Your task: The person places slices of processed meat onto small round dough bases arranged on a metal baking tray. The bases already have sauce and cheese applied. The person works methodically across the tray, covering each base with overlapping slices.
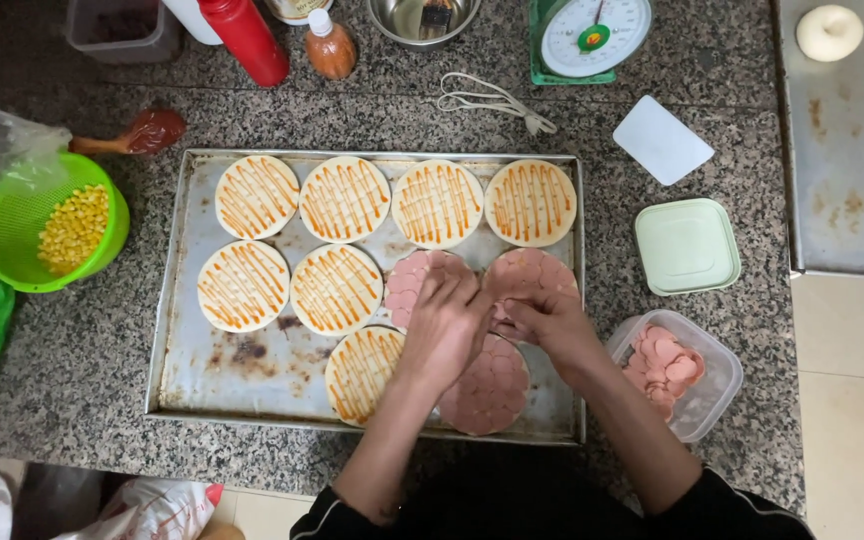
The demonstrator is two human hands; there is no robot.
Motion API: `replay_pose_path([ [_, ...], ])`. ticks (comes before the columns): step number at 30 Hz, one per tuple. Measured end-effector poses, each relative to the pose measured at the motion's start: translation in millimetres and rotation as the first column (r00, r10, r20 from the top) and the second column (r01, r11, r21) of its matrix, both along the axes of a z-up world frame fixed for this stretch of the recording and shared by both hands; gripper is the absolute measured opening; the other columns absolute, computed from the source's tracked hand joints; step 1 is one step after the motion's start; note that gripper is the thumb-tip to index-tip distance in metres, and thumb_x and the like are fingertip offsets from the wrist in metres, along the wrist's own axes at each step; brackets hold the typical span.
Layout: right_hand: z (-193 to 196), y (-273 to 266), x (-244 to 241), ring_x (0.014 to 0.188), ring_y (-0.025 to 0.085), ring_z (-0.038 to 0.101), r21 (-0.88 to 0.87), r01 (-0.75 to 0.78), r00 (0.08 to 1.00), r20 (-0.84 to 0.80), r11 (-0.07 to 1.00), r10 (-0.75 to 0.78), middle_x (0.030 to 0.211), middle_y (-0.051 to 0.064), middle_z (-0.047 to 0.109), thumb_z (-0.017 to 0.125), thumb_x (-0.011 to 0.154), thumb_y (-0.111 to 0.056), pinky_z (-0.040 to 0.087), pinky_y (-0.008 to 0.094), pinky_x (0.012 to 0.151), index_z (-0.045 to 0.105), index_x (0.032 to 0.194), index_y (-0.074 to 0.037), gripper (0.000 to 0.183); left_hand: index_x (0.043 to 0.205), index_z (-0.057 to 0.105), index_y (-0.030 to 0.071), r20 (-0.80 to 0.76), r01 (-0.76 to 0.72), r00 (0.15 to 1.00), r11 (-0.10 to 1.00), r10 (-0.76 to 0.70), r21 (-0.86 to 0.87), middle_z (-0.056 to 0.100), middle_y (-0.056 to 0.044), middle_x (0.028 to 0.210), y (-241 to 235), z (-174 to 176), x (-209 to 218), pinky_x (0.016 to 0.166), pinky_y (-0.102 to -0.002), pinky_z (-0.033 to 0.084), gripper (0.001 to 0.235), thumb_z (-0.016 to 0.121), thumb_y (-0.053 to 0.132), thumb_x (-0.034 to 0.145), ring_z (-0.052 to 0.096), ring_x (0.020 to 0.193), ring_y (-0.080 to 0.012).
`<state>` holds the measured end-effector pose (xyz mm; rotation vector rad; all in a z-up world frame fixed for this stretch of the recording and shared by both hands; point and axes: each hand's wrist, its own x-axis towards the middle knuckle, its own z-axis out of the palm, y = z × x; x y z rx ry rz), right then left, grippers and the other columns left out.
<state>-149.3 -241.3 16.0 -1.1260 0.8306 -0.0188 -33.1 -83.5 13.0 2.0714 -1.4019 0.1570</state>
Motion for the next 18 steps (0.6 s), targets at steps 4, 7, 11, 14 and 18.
replay_pose_path([
  [4, 2, 2, 3, 0.098, 0.038, 0.081, 0.047, 0.028, 1.000, -0.002, 0.999, -0.028, 0.090, 0.017, 0.058, 0.076, 0.108, -0.008, 0.071, 0.065, 0.104, 0.073, 0.137, 0.019, 0.040, 0.109, 0.082, 0.013, 0.052, -0.042, 0.998, 0.998, 0.044, -0.043, 0.071, -0.008, 0.092, 5, -8, -2, 0.105, -0.043, 0.052, 0.013, 0.077, 0.022, 0.102, 0.074, 0.099, -0.0283],
  [7, -2, 2, 2, 0.106, 0.042, 0.081, 0.068, 0.061, 0.998, 0.006, 0.996, -0.062, 0.102, 0.021, 0.061, 0.071, 0.110, -0.009, 0.070, 0.061, 0.102, 0.070, 0.140, 0.020, 0.042, 0.106, 0.084, 0.014, -0.113, -0.128, 0.986, 0.991, 0.123, -0.043, 0.074, -0.006, 0.095, 10, -30, -1, 0.100, -0.043, 0.054, 0.010, 0.078, 0.021, 0.102, 0.074, 0.101, -0.0283],
  [11, -6, 0, -2, 0.115, 0.049, 0.080, 0.062, 0.116, 0.993, 0.010, 0.991, -0.117, 0.117, 0.030, 0.064, 0.064, 0.112, -0.009, 0.069, 0.058, 0.103, 0.066, 0.145, 0.020, 0.044, 0.114, 0.087, 0.011, -0.341, -0.359, 0.865, 0.929, 0.368, 0.091, 0.082, -0.016, 0.110, 20, -20, 13, 0.094, -0.052, 0.054, 0.018, 0.076, 0.021, 0.103, 0.075, 0.112, -0.0409],
  [14, -11, 0, -4, 0.113, 0.046, 0.081, 0.042, 0.117, 0.993, 0.012, 0.992, -0.118, 0.118, 0.027, 0.063, 0.066, 0.109, -0.004, 0.069, 0.058, 0.101, 0.066, 0.144, 0.019, 0.042, 0.113, 0.084, 0.012, -0.287, -0.351, 0.882, 0.927, 0.375, 0.131, 0.081, -0.016, 0.109, 19, -77, 17, 0.099, -0.055, 0.054, 0.019, 0.073, 0.024, 0.103, 0.074, 0.109, -0.0424],
  [18, -20, -2, -5, 0.105, 0.040, 0.084, 0.063, 0.138, 0.989, 0.038, 0.988, -0.141, 0.111, 0.019, 0.065, 0.070, 0.105, 0.002, 0.072, 0.050, 0.096, 0.069, 0.139, 0.017, 0.037, 0.106, 0.085, 0.014, -0.257, -0.244, 0.929, 0.963, 0.267, 0.117, 0.083, -0.011, 0.109, -2, -101, 14, 0.109, -0.053, 0.050, 0.016, 0.075, 0.025, 0.101, 0.076, 0.112, -0.0375],
])
